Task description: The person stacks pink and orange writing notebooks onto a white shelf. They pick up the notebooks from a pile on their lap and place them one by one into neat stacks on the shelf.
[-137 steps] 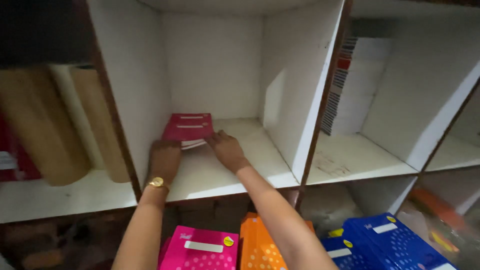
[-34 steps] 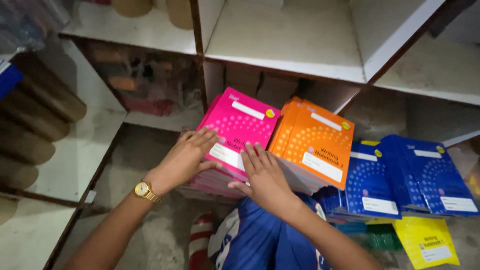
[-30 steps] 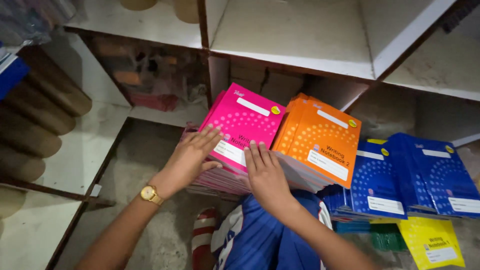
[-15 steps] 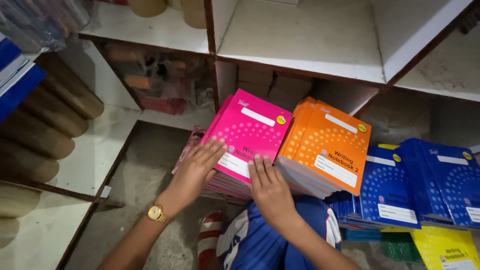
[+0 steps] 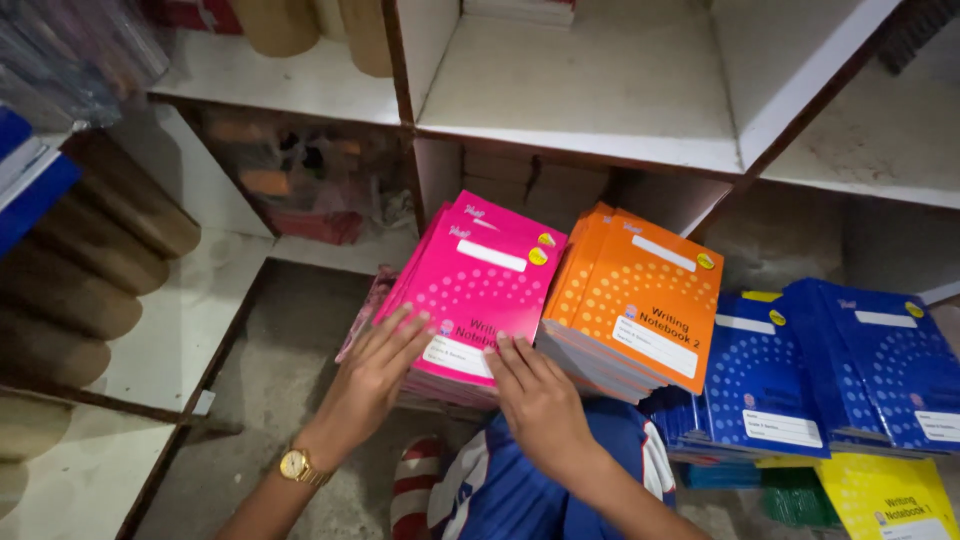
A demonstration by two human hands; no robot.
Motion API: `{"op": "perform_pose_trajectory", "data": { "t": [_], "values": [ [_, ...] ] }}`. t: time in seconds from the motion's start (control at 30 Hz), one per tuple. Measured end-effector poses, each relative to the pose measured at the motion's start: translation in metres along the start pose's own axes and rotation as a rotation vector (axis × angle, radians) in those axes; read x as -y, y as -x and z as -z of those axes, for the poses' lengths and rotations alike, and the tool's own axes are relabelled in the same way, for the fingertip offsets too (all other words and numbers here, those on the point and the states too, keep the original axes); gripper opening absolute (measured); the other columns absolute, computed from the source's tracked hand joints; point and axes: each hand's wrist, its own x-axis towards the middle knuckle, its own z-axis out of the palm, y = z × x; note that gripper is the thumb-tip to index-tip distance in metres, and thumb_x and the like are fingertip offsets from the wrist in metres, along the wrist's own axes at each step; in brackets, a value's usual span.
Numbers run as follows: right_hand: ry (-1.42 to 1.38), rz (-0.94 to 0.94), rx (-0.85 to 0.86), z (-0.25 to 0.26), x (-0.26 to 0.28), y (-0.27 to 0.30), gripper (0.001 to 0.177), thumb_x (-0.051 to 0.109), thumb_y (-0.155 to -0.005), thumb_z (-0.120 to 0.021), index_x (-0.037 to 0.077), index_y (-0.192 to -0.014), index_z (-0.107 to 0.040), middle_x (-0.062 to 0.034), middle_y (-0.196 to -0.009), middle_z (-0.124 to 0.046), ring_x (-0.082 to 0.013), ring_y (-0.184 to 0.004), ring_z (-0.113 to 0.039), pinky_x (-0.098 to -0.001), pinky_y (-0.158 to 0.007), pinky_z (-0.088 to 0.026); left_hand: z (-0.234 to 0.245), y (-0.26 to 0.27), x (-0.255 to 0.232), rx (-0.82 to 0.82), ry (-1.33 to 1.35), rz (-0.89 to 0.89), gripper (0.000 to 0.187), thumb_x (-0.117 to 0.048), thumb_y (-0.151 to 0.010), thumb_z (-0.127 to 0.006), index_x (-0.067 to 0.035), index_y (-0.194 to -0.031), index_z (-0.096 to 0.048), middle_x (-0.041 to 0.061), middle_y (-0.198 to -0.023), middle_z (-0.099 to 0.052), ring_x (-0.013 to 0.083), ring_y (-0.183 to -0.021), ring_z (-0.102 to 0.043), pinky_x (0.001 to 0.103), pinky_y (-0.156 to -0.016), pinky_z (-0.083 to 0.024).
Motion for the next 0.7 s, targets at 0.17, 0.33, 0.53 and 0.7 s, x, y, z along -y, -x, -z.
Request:
{"op": "perform_pose_trajectory", "data": {
  "t": [0.17, 0.33, 0.53, 0.7],
  "values": [
    [-0.112, 0.113, -0.078, 0.029, -0.027, -0.008, 0.046, 0.005, -0.081, -0.067, 0.003, -0.127, -0.067, -0.0170, -0.127, -0.070, -0.0353, -0.120, -0.066, -0.0461, -0.101, -0.052, -0.011, 0.000, 0.019, -0.274, -0.069, -0.234, 0.054, 0.008, -0.073, -0.058, -0.002, -0.126, -0.066, 0.018, -0.130, -0.066, 0.0397, -0.131, -0.058, 0.054, -0.110, -0.044],
    [-0.077, 0.241, -0.173, 0.104, -0.030, -0.040, 0.044, 0.006, -0.078, -0.069, 0.004, -0.121, -0.071, -0.0134, -0.117, -0.074, -0.0323, -0.109, -0.071, -0.0439, -0.094, -0.056, 0.033, -0.055, -0.016, -0.451, -0.119, -0.350, 0.038, 0.004, -0.081, -0.061, 0.001, -0.118, -0.068, 0.016, -0.118, -0.069, 0.0371, -0.120, -0.068, 0.046, -0.102, -0.056],
    [0.144, 0.285, -0.438, 0.166, -0.036, -0.075, 0.037, 0.005, -0.078, -0.067, 0.005, -0.116, -0.071, -0.0115, -0.112, -0.074, -0.0312, -0.104, -0.073, -0.0418, -0.088, -0.059, 0.086, -0.127, -0.049, -0.489, -0.179, -0.540, 0.046, -0.001, -0.073, -0.061, 0.006, -0.118, -0.066, 0.022, -0.117, -0.067, 0.0419, -0.118, -0.066, 0.049, -0.098, -0.056],
    [0.350, 0.287, -0.600, 0.173, -0.091, -0.134, 0.040, -0.001, -0.081, -0.061, 0.008, -0.119, -0.071, -0.0109, -0.121, -0.072, -0.0319, -0.115, -0.068, -0.0435, -0.093, -0.058, 0.082, -0.215, -0.018, -0.624, -0.406, -0.613, 0.039, -0.003, -0.084, -0.062, 0.003, -0.122, -0.068, 0.019, -0.126, -0.067, 0.0401, -0.124, -0.062, 0.052, -0.098, -0.052]
  ]
}}
